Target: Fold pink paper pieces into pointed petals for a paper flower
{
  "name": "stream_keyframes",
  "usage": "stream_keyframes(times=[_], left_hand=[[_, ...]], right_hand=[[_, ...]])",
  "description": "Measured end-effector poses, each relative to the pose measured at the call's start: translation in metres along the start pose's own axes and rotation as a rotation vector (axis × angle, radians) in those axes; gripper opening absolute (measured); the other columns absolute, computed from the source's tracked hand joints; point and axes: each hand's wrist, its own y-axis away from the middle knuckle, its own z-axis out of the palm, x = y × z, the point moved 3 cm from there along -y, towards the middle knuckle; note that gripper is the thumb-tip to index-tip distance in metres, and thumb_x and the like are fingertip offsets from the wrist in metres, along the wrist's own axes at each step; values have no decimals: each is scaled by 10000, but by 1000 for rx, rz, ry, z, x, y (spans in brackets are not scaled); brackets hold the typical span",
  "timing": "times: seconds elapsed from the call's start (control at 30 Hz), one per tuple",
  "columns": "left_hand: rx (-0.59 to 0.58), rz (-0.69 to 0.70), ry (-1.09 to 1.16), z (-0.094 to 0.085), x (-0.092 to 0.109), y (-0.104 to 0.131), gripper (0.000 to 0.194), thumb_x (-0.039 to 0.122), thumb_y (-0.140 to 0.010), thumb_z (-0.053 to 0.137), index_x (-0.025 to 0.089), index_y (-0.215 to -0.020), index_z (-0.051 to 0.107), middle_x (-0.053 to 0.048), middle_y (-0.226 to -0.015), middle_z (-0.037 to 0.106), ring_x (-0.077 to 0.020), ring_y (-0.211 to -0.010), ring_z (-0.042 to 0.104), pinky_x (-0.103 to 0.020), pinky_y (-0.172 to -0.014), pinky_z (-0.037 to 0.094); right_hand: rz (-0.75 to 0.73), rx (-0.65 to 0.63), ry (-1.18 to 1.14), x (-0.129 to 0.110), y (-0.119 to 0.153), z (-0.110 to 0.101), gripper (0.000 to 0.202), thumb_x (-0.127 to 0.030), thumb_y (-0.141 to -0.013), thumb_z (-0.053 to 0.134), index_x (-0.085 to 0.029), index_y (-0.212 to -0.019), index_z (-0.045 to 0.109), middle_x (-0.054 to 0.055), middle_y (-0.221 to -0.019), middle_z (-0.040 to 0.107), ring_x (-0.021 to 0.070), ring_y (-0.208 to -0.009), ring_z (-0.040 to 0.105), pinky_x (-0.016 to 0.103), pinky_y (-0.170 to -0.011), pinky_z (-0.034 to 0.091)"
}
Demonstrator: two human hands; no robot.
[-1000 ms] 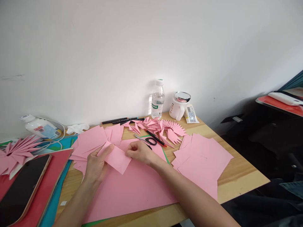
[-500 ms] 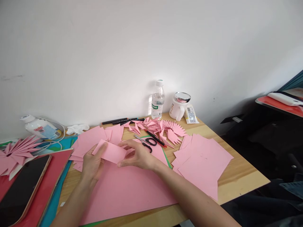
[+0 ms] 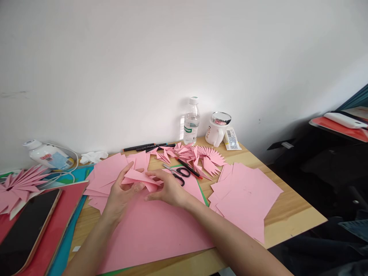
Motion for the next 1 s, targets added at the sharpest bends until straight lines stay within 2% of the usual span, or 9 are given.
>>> stream_keyframes(times=[0.1,0.23,0.33,0.4,0.5,0.6,0.77,0.9,1.0], left_hand=[[36,20,-14,1,0,0,929,265,-525,803,278,-1331,341,-98,-1143,591,-206,-928,613,-340,-810,481],[27,6,18,4,2,2,977,251,-553,789,299,-1370,254,-81,-1088,620,-167,-875,616,-318,-806,473],[-4,-12,59,5,4,4,1020,230,-560,780,292,-1395,198,-18,-907,665,-149,-824,615,-291,-799,467],[3,-24,72,4,5,4,1009,219,-563,771,267,-1399,206,0,-844,663,-145,-796,616,-275,-778,470],[-14,-6,144,4,3,3,918,197,-599,732,253,-1382,256,-36,-989,653,-156,-869,613,-264,-779,470],[-55,30,169,4,1,1,710,216,-655,690,231,-1303,400,-67,-1109,630,-190,-985,589,-288,-824,461],[-30,3,24,0,-8,-1,356,301,-660,696,132,-969,648,-73,-876,702,-213,-813,636,-307,-729,493],[-28,49,-133,-3,-11,-1,292,312,-677,674,124,-900,689,-44,-731,693,-205,-734,637,-292,-671,500],[-30,85,-182,-3,-10,0,278,320,-680,666,137,-888,696,-26,-697,683,-194,-699,637,-288,-658,509]], right_hand=[[-2,-4,-25,-1,0,0,598,-347,-584,764,-203,-1128,561,88,-1160,566,238,-1027,557,364,-837,476],[-3,29,-58,0,-1,0,489,-406,-686,678,-179,-1107,578,102,-1159,573,235,-1050,551,348,-847,467],[12,95,-47,1,-4,-2,375,-424,-755,594,-169,-1029,613,89,-1052,624,215,-965,582,344,-838,454],[24,148,-34,0,-6,-5,321,-456,-785,537,-164,-876,636,57,-890,642,191,-841,590,324,-767,461],[60,217,-48,0,-6,-9,410,-524,-791,484,-159,-623,564,-2,-623,533,137,-612,510,276,-599,435],[106,227,-166,2,-4,-10,422,-556,-736,539,-160,-591,537,-17,-570,476,120,-560,458,255,-538,405],[224,206,-433,9,-5,-7,403,-537,-679,613,-138,-637,570,-20,-564,491,95,-532,442,245,-538,412],[337,243,-605,18,-9,-7,378,-491,-606,692,-131,-612,575,-2,-587,525,104,-560,475,261,-562,442],[386,268,-602,20,-8,-9,376,-490,-573,712,-140,-577,575,12,-592,545,118,-561,486,279,-561,442]])
